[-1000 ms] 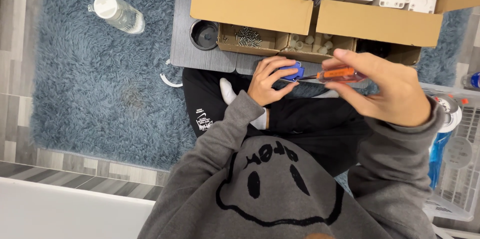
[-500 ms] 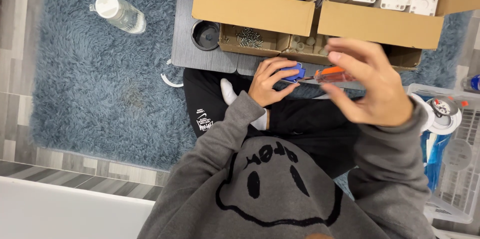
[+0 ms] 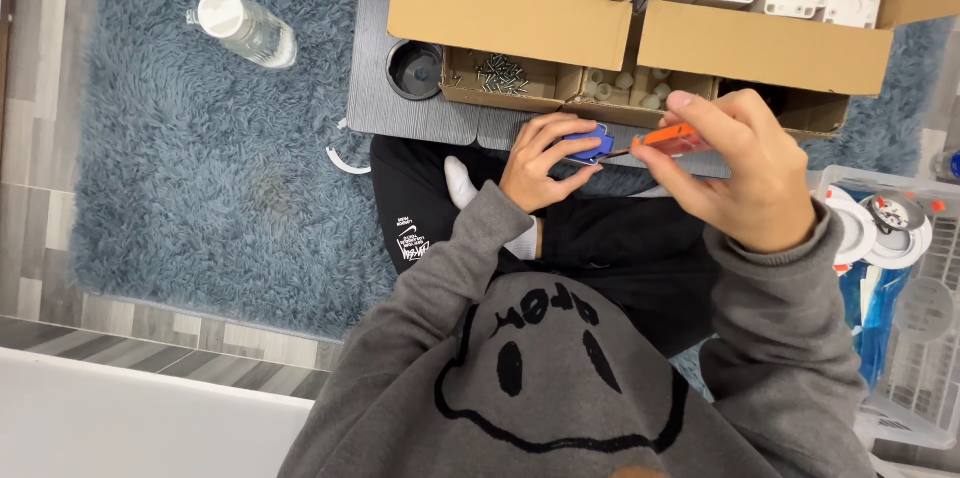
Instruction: Inspecting and adjusting small plastic electrical components using a screwdriver
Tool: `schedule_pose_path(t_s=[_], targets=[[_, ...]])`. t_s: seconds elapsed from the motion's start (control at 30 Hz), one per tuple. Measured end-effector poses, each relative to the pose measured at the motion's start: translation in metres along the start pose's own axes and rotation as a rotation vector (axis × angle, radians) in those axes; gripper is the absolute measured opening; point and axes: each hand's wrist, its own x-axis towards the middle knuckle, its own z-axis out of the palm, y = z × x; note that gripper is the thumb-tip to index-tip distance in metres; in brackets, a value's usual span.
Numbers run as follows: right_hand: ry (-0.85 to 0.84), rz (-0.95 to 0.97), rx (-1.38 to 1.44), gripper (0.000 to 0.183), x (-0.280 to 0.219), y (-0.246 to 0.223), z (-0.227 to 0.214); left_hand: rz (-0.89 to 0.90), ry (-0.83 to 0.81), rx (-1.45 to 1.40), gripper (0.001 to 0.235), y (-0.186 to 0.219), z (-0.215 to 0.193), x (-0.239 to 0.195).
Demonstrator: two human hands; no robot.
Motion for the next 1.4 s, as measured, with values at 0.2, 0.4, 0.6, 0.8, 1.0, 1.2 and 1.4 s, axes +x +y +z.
schedule_pose_path(t_s=[0.2, 0.4, 0.6, 0.8, 1.0, 1.2, 1.4], targets=[[-0.104, 0.035, 0.360, 0.051, 0.023, -0.016, -0.014, -0.009, 0.014, -0.008, 0.031, 0.001, -0.001, 0.002], [-0.031, 0.099, 0.094, 0.065, 0.005, -0.015, 0.001, 0.001, 0.022, 0.009, 0.033, 0.000, 0.001, 0.000], [0.175, 0.082, -0.085, 0.068, 0.000, -0.027, 0.015, 0.004, 0.020, 0.013, 0.034, -0.001, 0.003, -0.003], [0.248, 0.135, 0.293, 0.057, -0.004, -0.023, 0.005, -0.019, 0.013, 0.007, 0.034, -0.007, 0.005, -0.005], [0.582, 0.100, 0.327, 0.061, -0.007, -0.026, 0.008, 0.012, 0.020, 0.029, 0.034, -0.010, 0.008, -0.005], [0.607, 0.145, 0.202, 0.049, -0.008, -0.022, 0.058, -0.019, 0.010, 0.002, 0.030, -0.012, 0.011, -0.011], [0.412, 0.072, 0.302, 0.055, -0.005, -0.004, 0.101, -0.044, -0.036, 0.061, 0.029, -0.014, 0.012, -0.012]])
